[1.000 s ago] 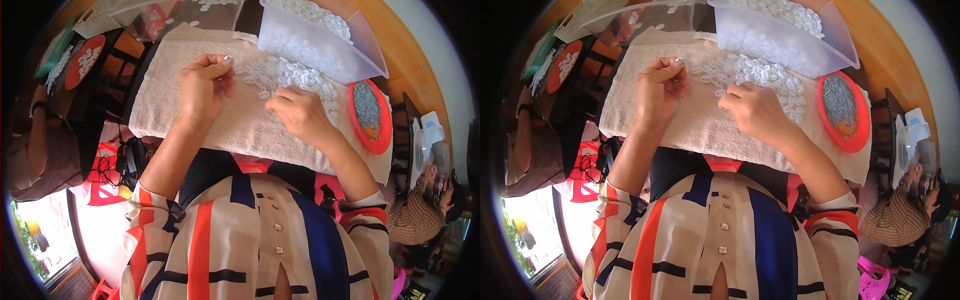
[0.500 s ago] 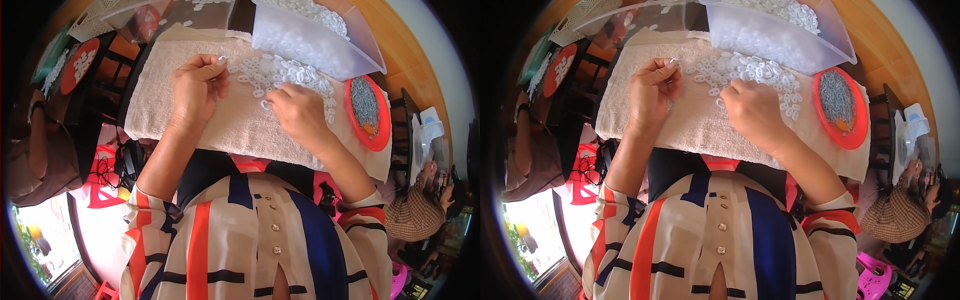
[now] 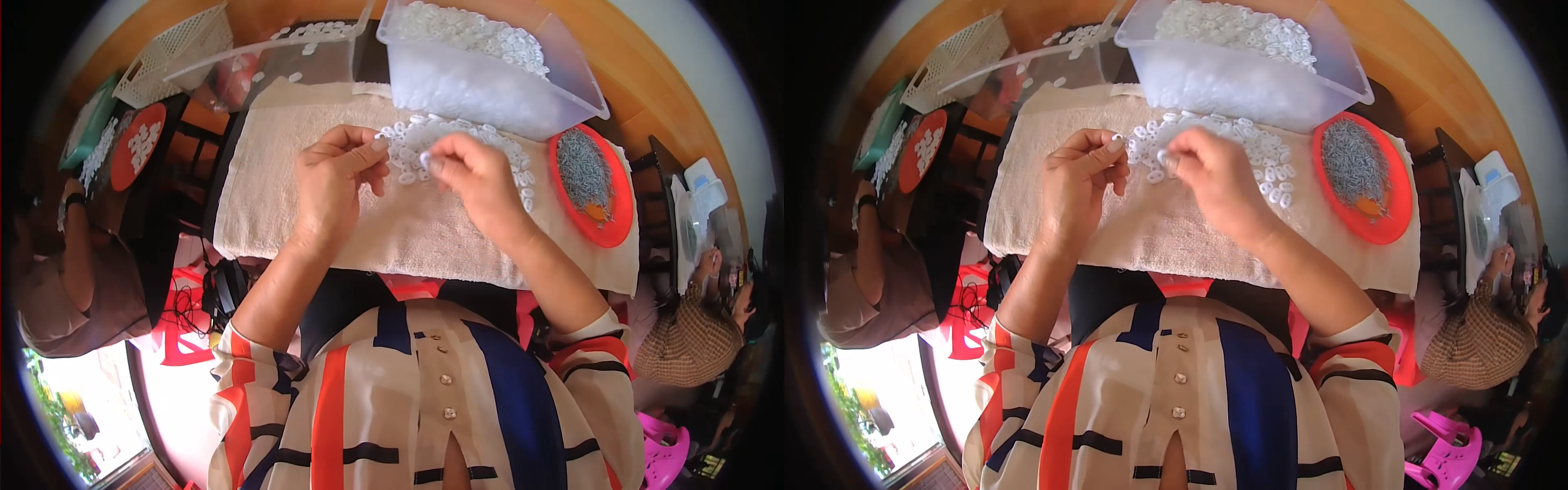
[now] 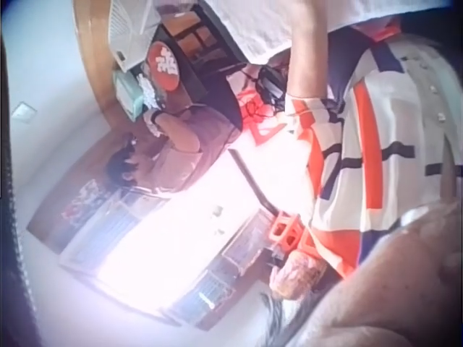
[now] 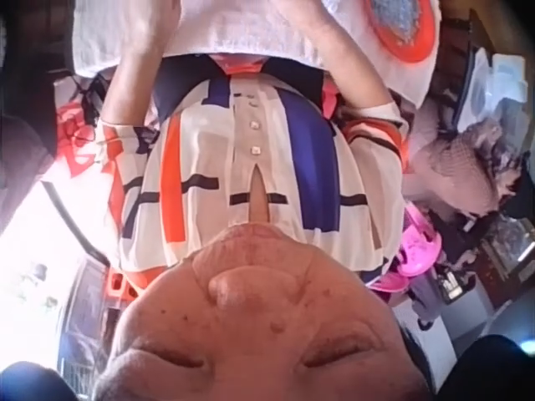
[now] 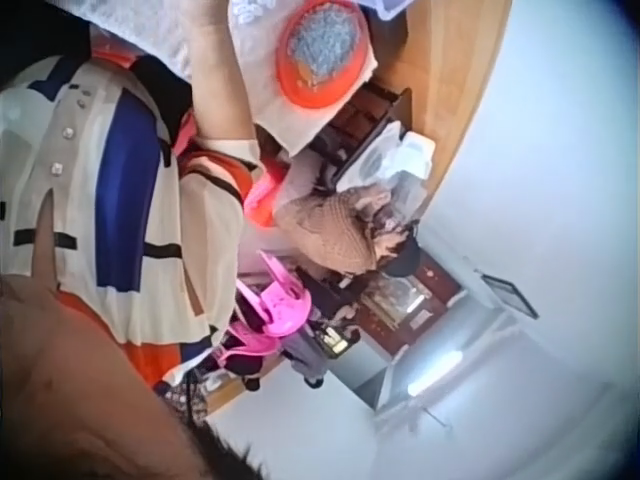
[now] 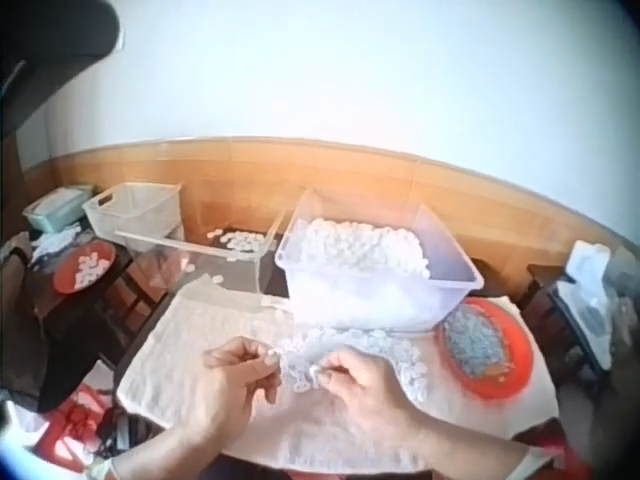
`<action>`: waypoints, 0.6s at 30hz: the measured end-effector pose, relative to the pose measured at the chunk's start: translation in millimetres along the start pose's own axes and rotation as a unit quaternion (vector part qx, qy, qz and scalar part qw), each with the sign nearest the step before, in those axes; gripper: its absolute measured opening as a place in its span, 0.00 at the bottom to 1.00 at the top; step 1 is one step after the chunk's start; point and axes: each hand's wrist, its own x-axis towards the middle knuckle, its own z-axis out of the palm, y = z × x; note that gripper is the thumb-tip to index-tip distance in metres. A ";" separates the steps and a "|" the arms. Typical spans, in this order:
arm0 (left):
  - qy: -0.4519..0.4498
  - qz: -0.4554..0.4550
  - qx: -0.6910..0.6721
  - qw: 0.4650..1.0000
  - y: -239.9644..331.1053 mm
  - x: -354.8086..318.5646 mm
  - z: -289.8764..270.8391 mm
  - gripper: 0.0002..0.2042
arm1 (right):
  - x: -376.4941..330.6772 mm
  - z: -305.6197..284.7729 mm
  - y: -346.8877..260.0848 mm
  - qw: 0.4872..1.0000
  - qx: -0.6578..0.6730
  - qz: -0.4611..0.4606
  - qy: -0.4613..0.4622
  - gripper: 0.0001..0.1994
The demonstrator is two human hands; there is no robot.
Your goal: Assembling small metal pins into white plastic circular components at a manual workstation.
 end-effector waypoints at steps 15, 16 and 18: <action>-0.009 -0.033 -0.032 0.999 5.2 9.1 63.5 0.06 | 7.1 -22.2 -18.9 0.985 0.145 0.011 0.092 0.10; -0.009 -0.033 -0.031 0.999 5.3 9.5 64.5 0.06 | 7.0 -22.8 -18.7 0.986 0.140 0.010 0.093 0.10; -0.014 -0.033 -0.035 0.999 5.0 10.5 66.0 0.06 | 6.8 -23.6 -17.7 0.986 0.135 0.009 0.094 0.10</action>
